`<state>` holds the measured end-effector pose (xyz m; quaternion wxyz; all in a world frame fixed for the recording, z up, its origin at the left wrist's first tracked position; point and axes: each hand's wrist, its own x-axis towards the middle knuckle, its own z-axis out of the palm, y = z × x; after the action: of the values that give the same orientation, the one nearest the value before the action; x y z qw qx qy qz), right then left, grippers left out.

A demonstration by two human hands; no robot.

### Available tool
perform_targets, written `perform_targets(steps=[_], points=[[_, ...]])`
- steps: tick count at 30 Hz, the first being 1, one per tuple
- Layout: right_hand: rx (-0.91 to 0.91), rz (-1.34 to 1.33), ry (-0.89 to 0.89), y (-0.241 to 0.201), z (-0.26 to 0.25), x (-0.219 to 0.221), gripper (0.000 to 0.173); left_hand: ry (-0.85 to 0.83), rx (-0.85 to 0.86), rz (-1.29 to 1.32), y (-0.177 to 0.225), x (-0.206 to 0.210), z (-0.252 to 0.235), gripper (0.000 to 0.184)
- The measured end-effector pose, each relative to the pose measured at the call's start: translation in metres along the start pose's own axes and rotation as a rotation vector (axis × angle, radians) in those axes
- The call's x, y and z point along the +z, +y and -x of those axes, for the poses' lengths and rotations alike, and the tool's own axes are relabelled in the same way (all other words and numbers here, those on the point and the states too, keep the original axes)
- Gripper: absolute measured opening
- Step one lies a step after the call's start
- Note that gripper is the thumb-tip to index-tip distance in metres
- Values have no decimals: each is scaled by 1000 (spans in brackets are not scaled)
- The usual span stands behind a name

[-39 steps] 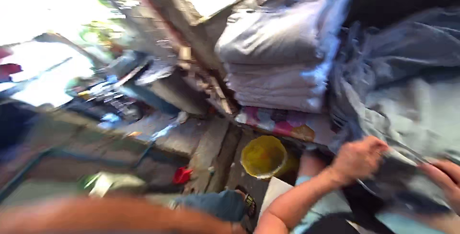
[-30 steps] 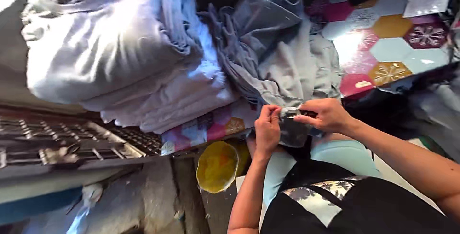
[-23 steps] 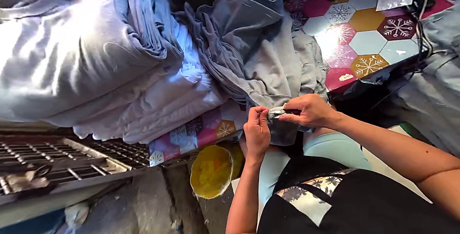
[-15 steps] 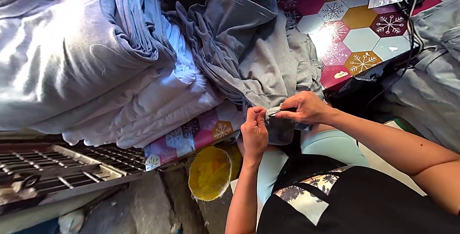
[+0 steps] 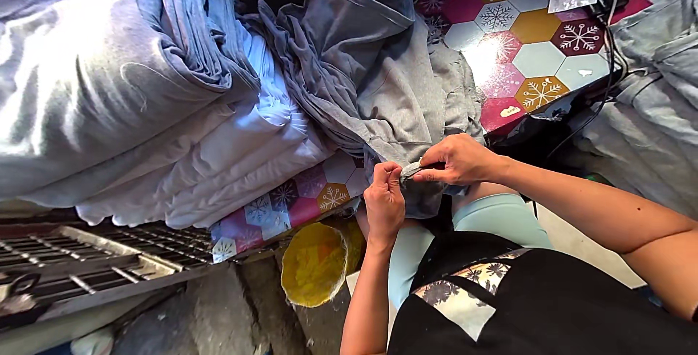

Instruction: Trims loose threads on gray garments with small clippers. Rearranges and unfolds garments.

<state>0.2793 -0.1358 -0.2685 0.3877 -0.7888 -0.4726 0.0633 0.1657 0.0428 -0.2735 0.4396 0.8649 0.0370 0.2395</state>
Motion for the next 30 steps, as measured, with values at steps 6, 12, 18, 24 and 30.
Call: perform_targets(steps=[6,12,18,24,30], points=[[-9,34,63,1,6,1,50,-2,-36,46,-3,3,1,15],[207,-590,-3,17,5,26,16,24,-61,123,-5,0,5,12],[285,-844,95,8,10,25,8,42,-401,-659,-38,-90,28,29],[347,-944,75,-1,11,27,13,-14,-336,-32,-26,-59,31,33],[462,-833,218,-6,11,29,21,-10,-476,742,5,-4,13,30]])
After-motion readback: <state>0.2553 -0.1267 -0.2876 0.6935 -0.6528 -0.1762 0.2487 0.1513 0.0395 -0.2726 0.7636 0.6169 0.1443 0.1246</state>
